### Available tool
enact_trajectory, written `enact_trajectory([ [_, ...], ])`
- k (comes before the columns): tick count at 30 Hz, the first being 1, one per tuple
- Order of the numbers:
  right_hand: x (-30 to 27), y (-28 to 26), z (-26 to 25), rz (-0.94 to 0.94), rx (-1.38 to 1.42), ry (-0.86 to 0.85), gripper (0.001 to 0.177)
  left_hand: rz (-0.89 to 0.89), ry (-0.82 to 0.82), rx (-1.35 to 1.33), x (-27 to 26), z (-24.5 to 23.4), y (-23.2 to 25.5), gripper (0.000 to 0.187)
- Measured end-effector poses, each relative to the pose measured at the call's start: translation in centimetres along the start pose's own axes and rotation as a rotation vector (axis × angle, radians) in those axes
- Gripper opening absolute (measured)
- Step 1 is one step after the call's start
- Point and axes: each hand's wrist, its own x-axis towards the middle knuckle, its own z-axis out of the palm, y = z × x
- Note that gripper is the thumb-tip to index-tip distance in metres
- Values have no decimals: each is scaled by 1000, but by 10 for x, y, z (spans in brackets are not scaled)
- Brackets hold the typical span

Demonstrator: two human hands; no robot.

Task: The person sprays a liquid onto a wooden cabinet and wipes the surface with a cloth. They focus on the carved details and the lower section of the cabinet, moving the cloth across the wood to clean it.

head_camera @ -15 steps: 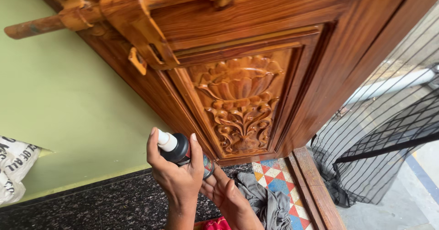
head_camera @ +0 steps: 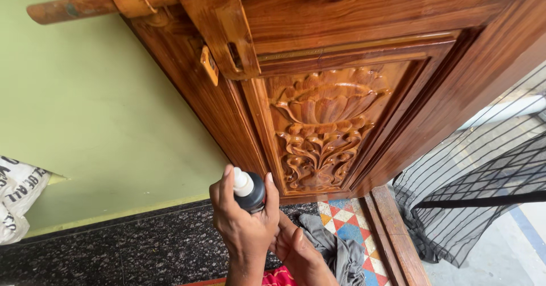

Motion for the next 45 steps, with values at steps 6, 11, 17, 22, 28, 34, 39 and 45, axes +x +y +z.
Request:
enact_trajectory([
  [6,-2,11,-2,33,21,1,119,-66,-58,70,-3,2,-3,64],
  [11,1,-1,8,35,12,-28,123,-65,25,-30,-4,-5,-12,62],
  [17,-1,2,8,58,-11,6,126,-93,-24,1,-2,-8,-14,68],
  [22,-2,19,-3,65,-10,32,124,-113,19,-1,-2,-3,-23,65],
  [28,-1,21,-7,75,-12,58,125,-126,1,-26,-3,0,-28,65],
  [34,-1,22,-5,87,-44,39,125,-145,-68,18,2,-3,-26,66],
  [39,0,32,-11,102,-23,135,123,-177,-45,-25,-4,1,-30,62],
  [45,2,18,-6,52,-44,28,120,-148,-56,-79,-7,5,-31,65],
])
